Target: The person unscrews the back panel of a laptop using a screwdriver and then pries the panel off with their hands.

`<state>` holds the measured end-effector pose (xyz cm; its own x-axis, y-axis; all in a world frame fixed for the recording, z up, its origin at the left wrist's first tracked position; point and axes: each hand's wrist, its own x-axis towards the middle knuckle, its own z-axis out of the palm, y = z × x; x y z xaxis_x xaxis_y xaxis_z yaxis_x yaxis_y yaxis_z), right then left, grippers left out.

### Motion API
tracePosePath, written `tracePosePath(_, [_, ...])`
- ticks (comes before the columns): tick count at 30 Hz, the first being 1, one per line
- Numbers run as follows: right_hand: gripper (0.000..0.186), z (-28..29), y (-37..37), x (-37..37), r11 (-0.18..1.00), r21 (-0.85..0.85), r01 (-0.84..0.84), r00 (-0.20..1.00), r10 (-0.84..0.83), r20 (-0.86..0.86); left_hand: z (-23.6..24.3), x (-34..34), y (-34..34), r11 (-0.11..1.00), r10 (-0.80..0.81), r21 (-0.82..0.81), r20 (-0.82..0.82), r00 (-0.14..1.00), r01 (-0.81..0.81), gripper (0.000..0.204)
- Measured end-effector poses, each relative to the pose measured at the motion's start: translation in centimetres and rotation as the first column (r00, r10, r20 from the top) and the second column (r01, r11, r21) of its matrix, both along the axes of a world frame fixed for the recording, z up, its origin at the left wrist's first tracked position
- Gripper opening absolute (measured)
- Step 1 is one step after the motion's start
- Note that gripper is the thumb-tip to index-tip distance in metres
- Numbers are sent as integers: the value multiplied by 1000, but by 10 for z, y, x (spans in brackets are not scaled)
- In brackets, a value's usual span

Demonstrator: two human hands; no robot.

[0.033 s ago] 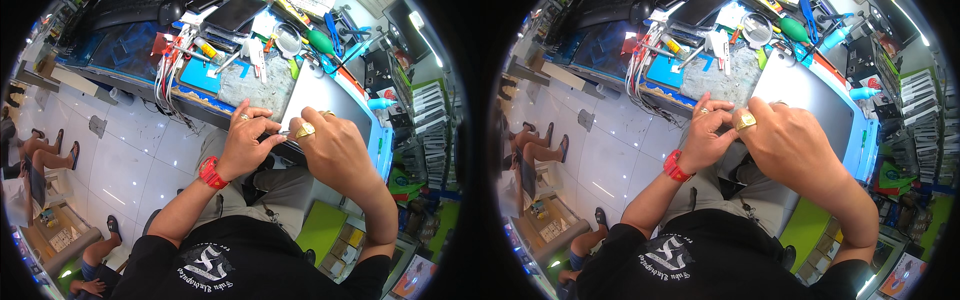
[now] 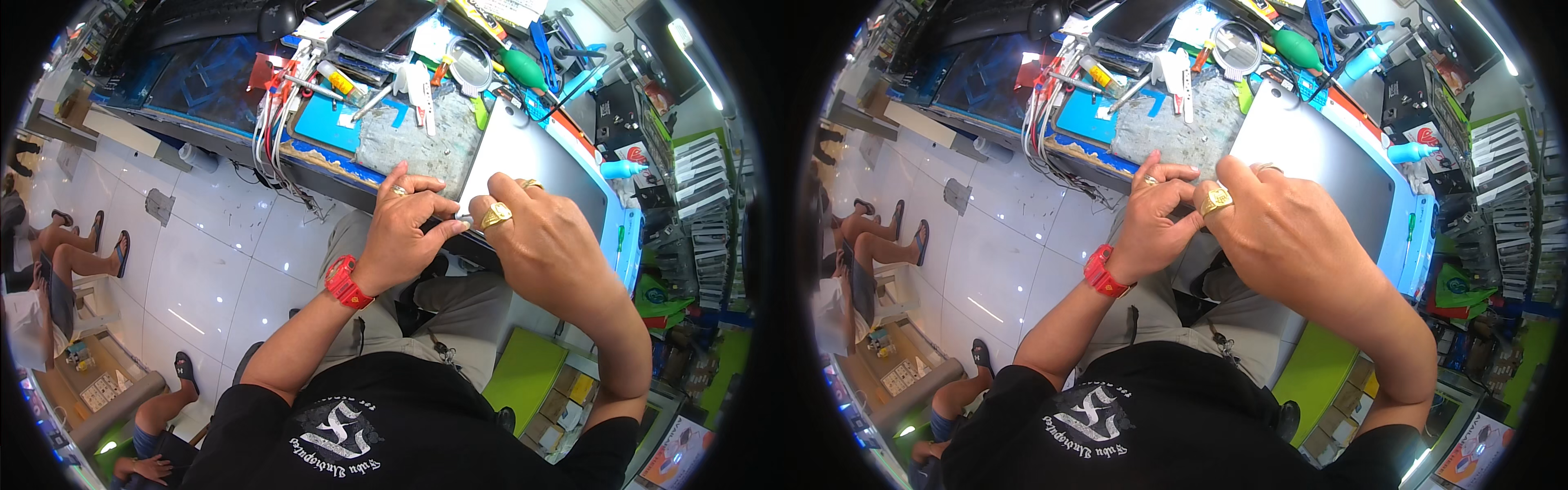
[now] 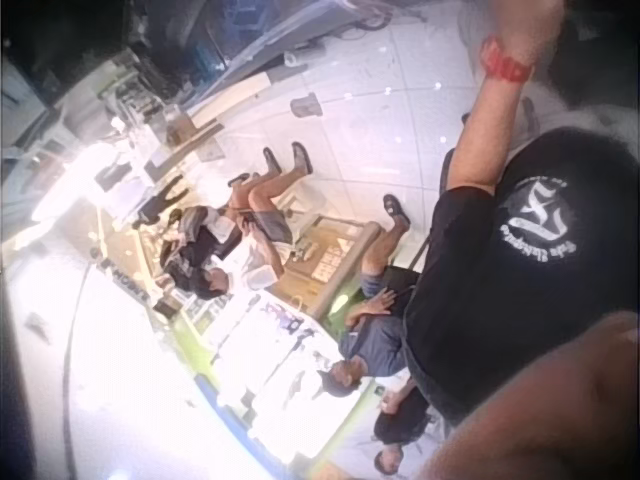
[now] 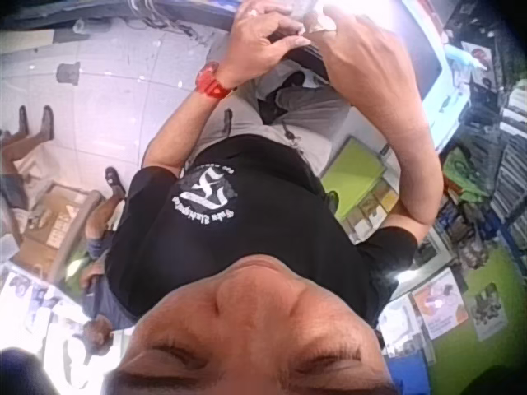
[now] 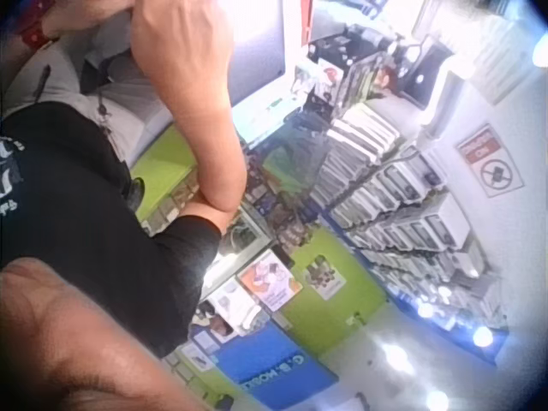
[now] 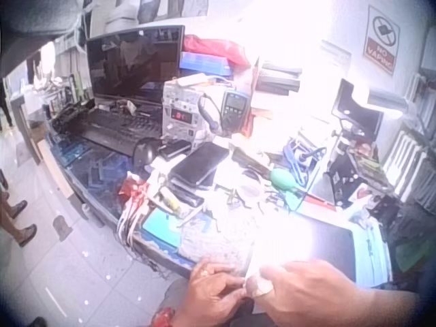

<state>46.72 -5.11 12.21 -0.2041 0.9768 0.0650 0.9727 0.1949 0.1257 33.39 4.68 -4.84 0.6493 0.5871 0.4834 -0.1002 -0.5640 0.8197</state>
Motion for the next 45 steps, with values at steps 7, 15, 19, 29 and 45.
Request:
tracePosePath(7, [13, 12, 3, 1, 992, -120, 27, 999, -22, 40, -1, 0, 0, 1000, -16, 3, -7, 1000, 16, 17])
tracePosePath(15, [15, 8, 3, 1, 990, -127, 59, 996, -67, -55, -2, 0, 0, 1000, -19, -7, -5, 1000, 19, 17])
tracePosePath(19, [13, 14, 6, -1, 958, -252, 140, 989, -146, -8, -4, 0, 1, 1000, -19, 22, 7, 1000, 19, 20])
tracePosePath(29, [17, 11, 7, 4, 969, -232, 90, 995, -79, 53, -2, -3, 2, 999, -51, 1, -44, 998, 51, 20])
tracePosePath(45, [14, 12, 5, 2, 974, -222, 50, 997, -34, 72, -2, -2, 2, 999, -42, 1, -39, 998, 42, 20])
